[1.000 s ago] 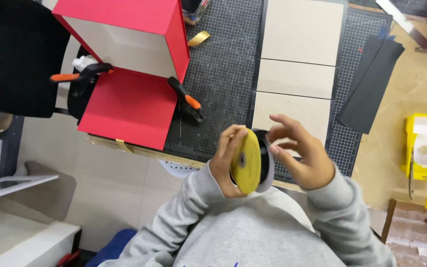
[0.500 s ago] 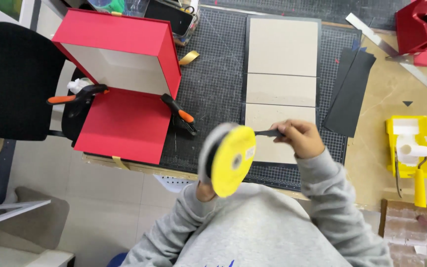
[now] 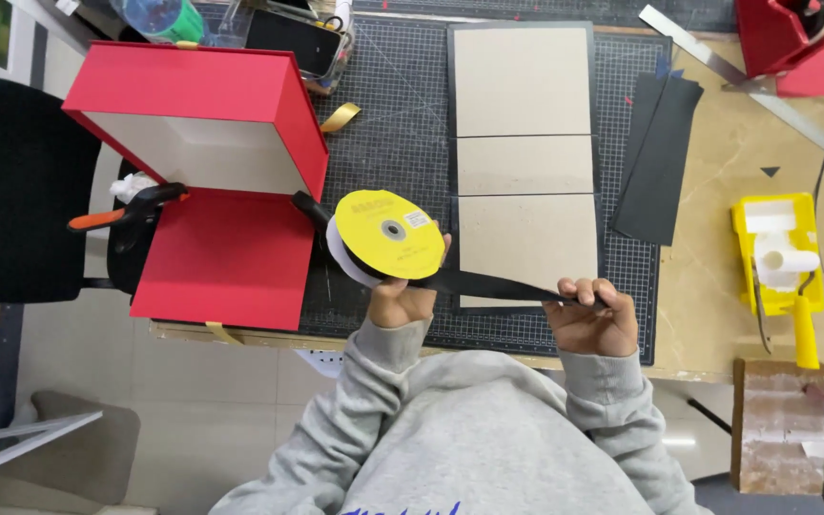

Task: Measuring black ribbon against a cardboard structure and cutting it with scissors on a workshop table.

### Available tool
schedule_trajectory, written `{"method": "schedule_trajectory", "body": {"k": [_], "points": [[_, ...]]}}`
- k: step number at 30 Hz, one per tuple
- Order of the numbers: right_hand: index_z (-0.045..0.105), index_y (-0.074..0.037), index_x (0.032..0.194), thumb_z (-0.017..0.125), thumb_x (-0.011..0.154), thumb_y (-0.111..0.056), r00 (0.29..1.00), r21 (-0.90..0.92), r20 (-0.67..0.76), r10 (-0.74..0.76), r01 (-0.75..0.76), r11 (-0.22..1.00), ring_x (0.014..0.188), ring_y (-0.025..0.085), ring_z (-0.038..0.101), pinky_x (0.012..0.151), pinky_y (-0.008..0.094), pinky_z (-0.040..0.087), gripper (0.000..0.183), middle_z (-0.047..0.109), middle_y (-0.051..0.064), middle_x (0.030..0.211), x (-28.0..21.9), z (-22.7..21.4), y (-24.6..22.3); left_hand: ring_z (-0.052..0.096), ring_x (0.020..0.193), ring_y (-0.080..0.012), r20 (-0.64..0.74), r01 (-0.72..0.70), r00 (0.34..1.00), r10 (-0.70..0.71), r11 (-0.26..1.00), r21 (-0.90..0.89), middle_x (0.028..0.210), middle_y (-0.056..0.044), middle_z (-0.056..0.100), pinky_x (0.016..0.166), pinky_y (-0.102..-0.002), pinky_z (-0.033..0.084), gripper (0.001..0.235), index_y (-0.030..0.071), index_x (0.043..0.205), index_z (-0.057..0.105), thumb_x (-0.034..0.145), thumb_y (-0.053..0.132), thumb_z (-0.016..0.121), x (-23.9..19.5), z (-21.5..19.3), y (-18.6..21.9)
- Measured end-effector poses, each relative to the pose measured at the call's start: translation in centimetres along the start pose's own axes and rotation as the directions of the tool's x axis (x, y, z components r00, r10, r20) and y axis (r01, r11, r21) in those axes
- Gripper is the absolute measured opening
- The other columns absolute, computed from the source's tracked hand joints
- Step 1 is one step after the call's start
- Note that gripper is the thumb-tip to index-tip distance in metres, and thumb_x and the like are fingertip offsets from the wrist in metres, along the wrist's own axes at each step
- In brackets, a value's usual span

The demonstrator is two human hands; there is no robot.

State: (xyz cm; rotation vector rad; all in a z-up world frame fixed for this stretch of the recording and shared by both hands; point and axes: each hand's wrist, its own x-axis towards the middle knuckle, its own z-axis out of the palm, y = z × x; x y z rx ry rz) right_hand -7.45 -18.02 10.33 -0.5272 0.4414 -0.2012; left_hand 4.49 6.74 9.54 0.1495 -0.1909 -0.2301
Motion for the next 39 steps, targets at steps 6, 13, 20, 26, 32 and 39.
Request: {"method": "schedule_trajectory", "body": {"k": [6, 13, 20, 26, 32, 39], "points": [[0.073, -0.015, 0.099, 0.058, 0.105, -0.022, 0.959, -0.102, -0.284, -0.022, -0.007, 0.995, 0.110, 0.019, 0.071, 0.095, 0.032, 0.056, 0.018, 0.078, 0.001, 0.106, -1.8, 0.7, 0.9, 0.051, 0.139, -0.0256, -0.009, -0.061, 0.998, 0.063, 0.987, 0.152, 0.157, -0.008, 0.047, 0.124, -0.061, 0.027, 0.072, 0.026, 0.148, 0.052, 0.083, 0.002, 0.068, 0.1, -3.5, -0.7], [0.070, -0.005, 0.117, 0.064, 0.097, 0.005, 0.880, -0.220, -0.420, -0.220, 0.136, 0.966, 0.094, 0.021, 0.075, 0.090, 0.030, 0.062, 0.023, 0.077, 0.012, 0.105, -2.9, -3.9, 2.0, 0.053, 0.138, -0.0240, -0.108, -0.058, 0.990, 0.088, 0.965, 0.255, 0.157, -0.005, 0.048, 0.121, -0.066, 0.031, 0.069, 0.025, 0.154, 0.043, 0.089, 0.008, 0.059, 0.0, -5.5, -2.6], [0.063, -0.010, 0.130, 0.067, 0.093, 0.003, 0.818, -0.212, -0.525, -0.235, 0.141, 0.967, 0.080, 0.014, 0.073, 0.076, 0.021, 0.064, 0.040, 0.073, 0.003, 0.093, -4.9, -2.4, -0.3, 0.015, 0.150, -0.0227, 0.211, -0.261, 0.936, 0.280, 0.157, 0.952, 0.160, -0.018, 0.014, 0.129, -0.046, 0.010, 0.145, 0.011, 0.165, -0.008, 0.068, 0.027, 0.098, 2.6, -4.0, -0.2], [0.068, -0.015, 0.123, 0.069, 0.096, 0.000, 0.739, -0.335, -0.516, -0.433, 0.291, 0.896, 0.080, 0.009, 0.073, 0.077, 0.018, 0.064, 0.031, 0.069, -0.003, 0.089, -5.8, -3.0, -4.1, 0.021, 0.138, -0.0329, 0.392, -0.380, 0.911, 0.127, -0.108, 0.919, 0.147, -0.022, 0.020, 0.125, -0.051, 0.015, 0.153, -0.002, 0.162, 0.006, 0.057, 0.063, 0.098, 3.6, -0.7, 0.8], [0.069, -0.010, 0.116, 0.073, 0.091, 0.010, 0.602, -0.474, -0.489, -0.632, 0.425, 0.771, 0.077, 0.016, 0.069, 0.075, 0.027, 0.066, 0.031, 0.065, 0.002, 0.086, -5.7, -3.5, -8.5, 0.039, 0.128, -0.0397, 0.399, -0.446, 0.891, -0.217, -0.585, 0.677, 0.143, -0.019, 0.022, 0.103, -0.059, 0.051, 0.121, 0.025, 0.150, 0.036, 0.051, 0.042, 0.104, 5.5, -6.1, 4.2], [0.069, -0.007, 0.114, 0.078, 0.091, 0.007, 0.556, -0.651, -0.489, -0.672, 0.280, 0.705, 0.061, 0.019, 0.066, 0.066, 0.030, 0.068, 0.028, 0.056, 0.004, 0.069, -5.5, -10.6, -9.4, 0.038, 0.118, -0.0301, 0.446, -0.902, 0.402, -0.800, -0.430, 0.043, 0.142, -0.004, 0.033, 0.087, -0.047, 0.049, 0.088, 0.049, 0.152, 0.039, 0.076, 0.024, 0.076, 7.8, -8.3, 7.6]]}}
